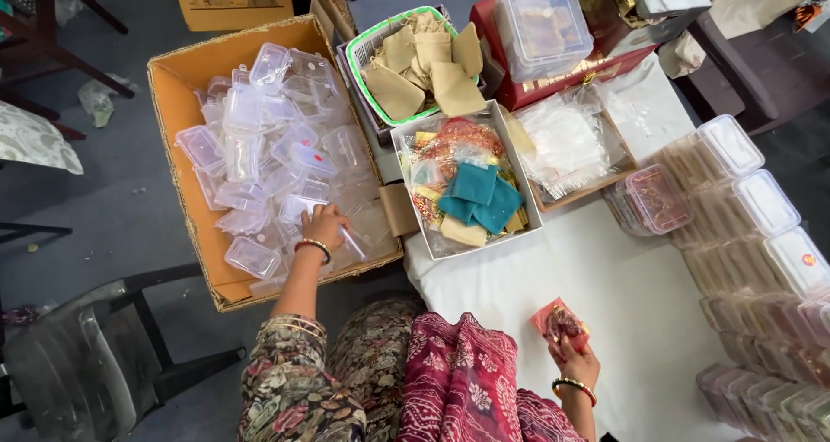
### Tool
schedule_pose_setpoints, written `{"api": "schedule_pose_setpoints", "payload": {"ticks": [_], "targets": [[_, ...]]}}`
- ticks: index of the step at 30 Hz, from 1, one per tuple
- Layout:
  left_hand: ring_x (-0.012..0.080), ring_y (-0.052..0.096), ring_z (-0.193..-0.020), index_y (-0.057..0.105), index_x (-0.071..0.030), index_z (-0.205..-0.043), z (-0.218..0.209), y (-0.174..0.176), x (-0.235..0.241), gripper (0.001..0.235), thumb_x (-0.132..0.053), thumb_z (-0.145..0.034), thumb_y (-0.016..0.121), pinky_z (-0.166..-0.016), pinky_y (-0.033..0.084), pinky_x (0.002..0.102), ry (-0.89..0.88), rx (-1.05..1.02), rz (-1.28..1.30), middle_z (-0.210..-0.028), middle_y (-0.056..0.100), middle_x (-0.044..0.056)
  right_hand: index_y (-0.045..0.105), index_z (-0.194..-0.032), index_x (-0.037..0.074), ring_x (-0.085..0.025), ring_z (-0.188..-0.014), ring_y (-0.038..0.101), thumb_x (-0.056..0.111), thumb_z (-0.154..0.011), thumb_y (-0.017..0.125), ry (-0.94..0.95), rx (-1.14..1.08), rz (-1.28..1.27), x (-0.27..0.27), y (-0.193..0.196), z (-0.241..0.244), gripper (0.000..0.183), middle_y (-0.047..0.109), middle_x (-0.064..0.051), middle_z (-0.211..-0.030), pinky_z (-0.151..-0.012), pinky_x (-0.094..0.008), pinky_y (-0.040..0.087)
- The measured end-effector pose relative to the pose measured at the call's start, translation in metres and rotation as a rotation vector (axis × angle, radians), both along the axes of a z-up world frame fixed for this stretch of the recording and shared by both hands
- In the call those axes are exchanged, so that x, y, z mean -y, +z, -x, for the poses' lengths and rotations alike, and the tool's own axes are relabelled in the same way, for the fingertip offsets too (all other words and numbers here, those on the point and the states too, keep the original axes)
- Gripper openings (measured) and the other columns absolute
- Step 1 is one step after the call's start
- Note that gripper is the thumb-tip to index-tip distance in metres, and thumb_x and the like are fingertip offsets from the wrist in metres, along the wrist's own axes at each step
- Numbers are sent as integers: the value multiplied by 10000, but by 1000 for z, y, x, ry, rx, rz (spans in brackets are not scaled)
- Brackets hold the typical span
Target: The person sits at a table and packs various jewelry items, including earrings and necklaces, into small plastic bags and containers. They use decorative paper to wrap some items before placing them into clear plastic boxes and stacking them on the table.
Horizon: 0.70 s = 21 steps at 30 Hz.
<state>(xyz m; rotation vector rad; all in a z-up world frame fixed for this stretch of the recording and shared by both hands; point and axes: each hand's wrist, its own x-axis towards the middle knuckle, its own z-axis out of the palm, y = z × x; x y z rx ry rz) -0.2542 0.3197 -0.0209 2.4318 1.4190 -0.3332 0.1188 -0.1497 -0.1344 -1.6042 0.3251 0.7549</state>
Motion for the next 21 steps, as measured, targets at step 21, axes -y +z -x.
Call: {"api": "schedule_pose_setpoints", "payload": {"ticks": [21], "targets": [[95,705,-799,603,-85,-964,-310,-28,227,74,-24,-953,643,-621,563,246,-157,1121,950,-868,729,26,665,-1167,-86,-207,-892,720,-49,-940,659,-277,451,-195,115,31,27,231,710,-106,-1024,-840,-366,652]]}}
